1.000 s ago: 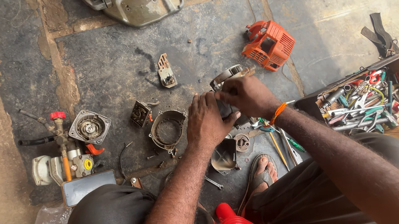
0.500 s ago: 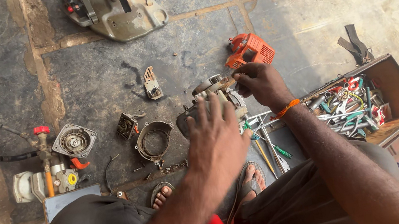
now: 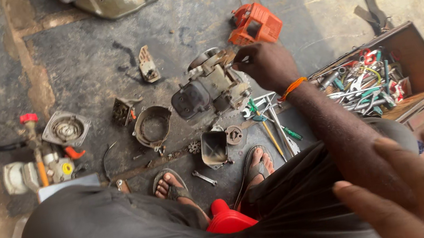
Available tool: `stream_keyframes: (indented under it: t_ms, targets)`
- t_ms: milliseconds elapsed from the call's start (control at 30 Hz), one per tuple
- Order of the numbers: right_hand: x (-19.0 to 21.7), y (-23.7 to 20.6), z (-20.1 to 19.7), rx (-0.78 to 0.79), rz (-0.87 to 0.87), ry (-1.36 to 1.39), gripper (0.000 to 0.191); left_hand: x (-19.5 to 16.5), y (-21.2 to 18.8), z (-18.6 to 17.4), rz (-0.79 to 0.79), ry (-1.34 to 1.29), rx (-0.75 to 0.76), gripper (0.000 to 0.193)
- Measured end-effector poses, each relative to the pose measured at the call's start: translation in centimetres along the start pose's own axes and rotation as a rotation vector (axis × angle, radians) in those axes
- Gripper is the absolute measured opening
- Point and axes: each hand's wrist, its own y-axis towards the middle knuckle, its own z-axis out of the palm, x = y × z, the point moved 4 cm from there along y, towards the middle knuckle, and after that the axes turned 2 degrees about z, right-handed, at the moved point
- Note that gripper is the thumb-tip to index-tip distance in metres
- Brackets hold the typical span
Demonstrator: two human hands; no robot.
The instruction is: The person sits on the floor and works on a small engine block, repeatedly inserting and removing a metal rod or tool to adjust internal components. The person handles the engine block with both hands, rotating it to access different parts while surrounded by disassembled engine pieces and tools.
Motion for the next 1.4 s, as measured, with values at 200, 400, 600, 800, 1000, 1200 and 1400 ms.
stream_keyframes:
  t_ms: [200, 400, 600, 800, 1000, 1200, 1400]
  targets:
    - [2.2, -1.4, -0.7, -0.231, -0.258, -0.054, 0.018, 2.2, -1.1, 0.2, -0.032, -0.157, -0.095, 0.045]
    - [2.0, -1.1, -0.3, 0.008, -0.038, 0.045, 0.019, 6.5, -1.1, -1.4, -0.135, -0.638, -0.209, 0.046]
    - [3.0, -1.7, -0.6, -0.015, -0.149, 0.066, 0.016, 16.0, 1.2, 6.3, -0.479, -1.043, -0.051, 0.048]
    - [3.6, -1.5, 0.6, 0.043, -0.106, 0.037, 0.025, 16.7, -0.2, 22.2, -0.519, -0.967, -0.070, 0.052]
    - [3.8, -0.8, 1.6, 0.086, -0.097, 0.115, 0.021, 15.4, 0.5, 27.4, -0.591, -1.053, -0.003, 0.032]
    - [3.8, -0.7, 2.6, 0.135, -0.074, 0.096, 0.022, 14.5, 1.0, 28.3, -0.592, -0.978, -0.070, 0.026]
    - [4.1, -1.3, 2.5, 0.060, -0.120, 0.000, 0.025, 14.3, 1.1, 28.1, -0.591, -0.959, -0.079, 0.024]
